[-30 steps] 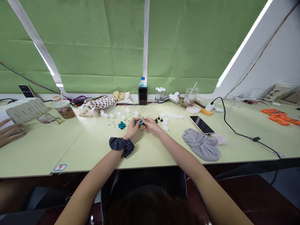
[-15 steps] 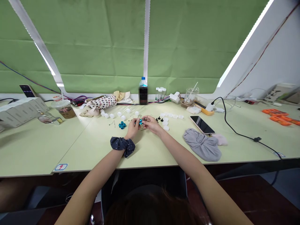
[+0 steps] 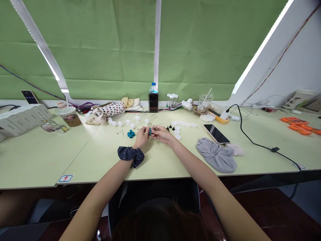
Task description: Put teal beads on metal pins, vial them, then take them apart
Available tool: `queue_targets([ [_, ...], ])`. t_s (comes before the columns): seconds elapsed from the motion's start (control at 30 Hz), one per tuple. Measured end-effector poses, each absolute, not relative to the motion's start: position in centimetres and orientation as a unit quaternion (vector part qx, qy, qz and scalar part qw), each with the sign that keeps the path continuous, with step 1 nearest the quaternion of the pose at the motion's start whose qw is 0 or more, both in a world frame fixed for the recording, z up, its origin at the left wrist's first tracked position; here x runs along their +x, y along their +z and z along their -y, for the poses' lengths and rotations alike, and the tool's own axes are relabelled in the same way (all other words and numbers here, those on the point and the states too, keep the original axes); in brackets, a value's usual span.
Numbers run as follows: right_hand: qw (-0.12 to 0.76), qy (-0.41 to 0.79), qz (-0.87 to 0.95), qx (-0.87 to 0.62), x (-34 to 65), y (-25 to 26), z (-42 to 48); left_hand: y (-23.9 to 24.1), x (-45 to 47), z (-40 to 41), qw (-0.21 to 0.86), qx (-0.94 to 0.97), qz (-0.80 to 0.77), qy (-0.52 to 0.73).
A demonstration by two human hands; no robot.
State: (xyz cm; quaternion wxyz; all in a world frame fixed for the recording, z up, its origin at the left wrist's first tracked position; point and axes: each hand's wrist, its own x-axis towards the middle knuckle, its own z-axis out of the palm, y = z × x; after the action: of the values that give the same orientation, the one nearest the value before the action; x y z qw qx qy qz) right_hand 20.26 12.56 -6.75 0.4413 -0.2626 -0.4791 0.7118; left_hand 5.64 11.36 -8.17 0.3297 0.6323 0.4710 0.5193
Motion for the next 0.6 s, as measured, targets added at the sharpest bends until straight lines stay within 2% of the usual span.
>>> queue_targets([
  [0.1,0.440,0.715,0.482,-0.250,20.0,-6.7,-12.4,-8.1,5.6,-11.4,0.366,0.613,-0.475,0.514],
  [0.23,0.458,0.719,0.471,-0.227,20.3,-6.7,-12.8,-7.6,6.2,-11.1,0.444,0.601,-0.396,0.534],
  [0.37,0.464,0.713,0.469,-0.237,20.6,-6.9,-13.1,-7.7,6.3,-11.2,0.438,0.611,-0.376,0.542],
  [0.6,0.433,0.653,0.574,-0.237,19.6,-6.8,-11.9,-8.0,5.4,-11.8,0.417,0.575,-0.473,0.521],
])
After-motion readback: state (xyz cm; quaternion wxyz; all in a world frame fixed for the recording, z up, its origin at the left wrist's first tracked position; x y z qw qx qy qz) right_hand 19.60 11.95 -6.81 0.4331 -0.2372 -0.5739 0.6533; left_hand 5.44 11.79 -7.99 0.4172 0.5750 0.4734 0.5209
